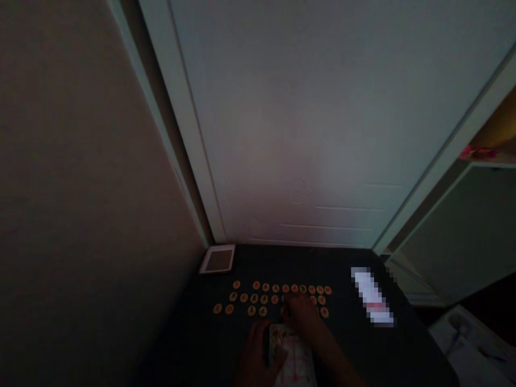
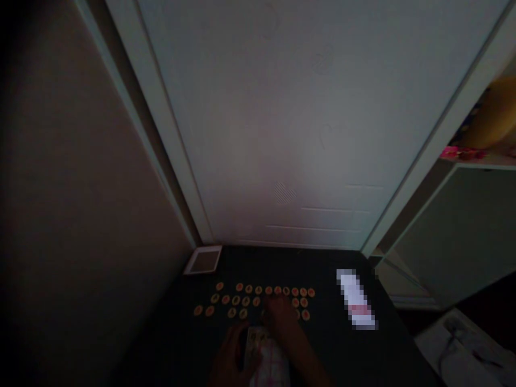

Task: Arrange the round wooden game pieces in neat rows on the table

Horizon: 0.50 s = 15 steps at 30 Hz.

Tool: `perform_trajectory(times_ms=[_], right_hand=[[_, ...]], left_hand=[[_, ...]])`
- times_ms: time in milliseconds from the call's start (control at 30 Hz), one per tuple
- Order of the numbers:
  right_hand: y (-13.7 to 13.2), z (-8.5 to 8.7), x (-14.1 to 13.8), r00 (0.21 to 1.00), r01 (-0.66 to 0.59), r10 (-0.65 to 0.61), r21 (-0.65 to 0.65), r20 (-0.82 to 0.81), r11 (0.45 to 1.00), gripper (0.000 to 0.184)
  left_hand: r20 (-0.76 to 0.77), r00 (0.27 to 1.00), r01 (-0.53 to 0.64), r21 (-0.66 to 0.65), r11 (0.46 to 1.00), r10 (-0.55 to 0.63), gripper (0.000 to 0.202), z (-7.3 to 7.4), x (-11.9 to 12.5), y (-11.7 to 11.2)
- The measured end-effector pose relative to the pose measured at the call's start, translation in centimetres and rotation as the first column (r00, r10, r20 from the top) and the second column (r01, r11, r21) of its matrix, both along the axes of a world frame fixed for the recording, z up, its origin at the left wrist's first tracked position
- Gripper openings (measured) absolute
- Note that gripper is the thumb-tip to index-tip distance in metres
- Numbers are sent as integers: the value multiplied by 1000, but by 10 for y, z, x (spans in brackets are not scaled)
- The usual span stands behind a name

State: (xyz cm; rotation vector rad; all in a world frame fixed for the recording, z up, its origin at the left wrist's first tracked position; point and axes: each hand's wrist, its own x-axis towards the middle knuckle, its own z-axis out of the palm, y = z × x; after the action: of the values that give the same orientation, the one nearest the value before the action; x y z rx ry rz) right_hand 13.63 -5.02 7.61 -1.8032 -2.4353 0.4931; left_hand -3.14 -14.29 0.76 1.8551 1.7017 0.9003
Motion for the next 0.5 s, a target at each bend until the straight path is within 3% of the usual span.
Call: perform_trajectory(times_ms=[133, 267, 400, 500], right_hand=[[-6, 0, 7, 999, 0, 2, 46, -52, 999, 16], [-35, -3, 19, 992, 5, 11, 121, -124, 993, 17], [-72, -27, 25, 943, -86, 167, 271, -289, 959, 35], [-87, -49, 23, 953, -109, 195, 336, -232, 936, 41]], left_hand=[[-19, 1000, -1, -43, 999, 0, 46, -1, 5, -2], [-8, 1000, 18, -45, 999, -19, 43, 0, 2, 1], [28, 999, 41, -40, 998, -40, 40, 3, 1, 1], [42, 998, 40, -32, 999, -39, 37, 5, 2, 1]])
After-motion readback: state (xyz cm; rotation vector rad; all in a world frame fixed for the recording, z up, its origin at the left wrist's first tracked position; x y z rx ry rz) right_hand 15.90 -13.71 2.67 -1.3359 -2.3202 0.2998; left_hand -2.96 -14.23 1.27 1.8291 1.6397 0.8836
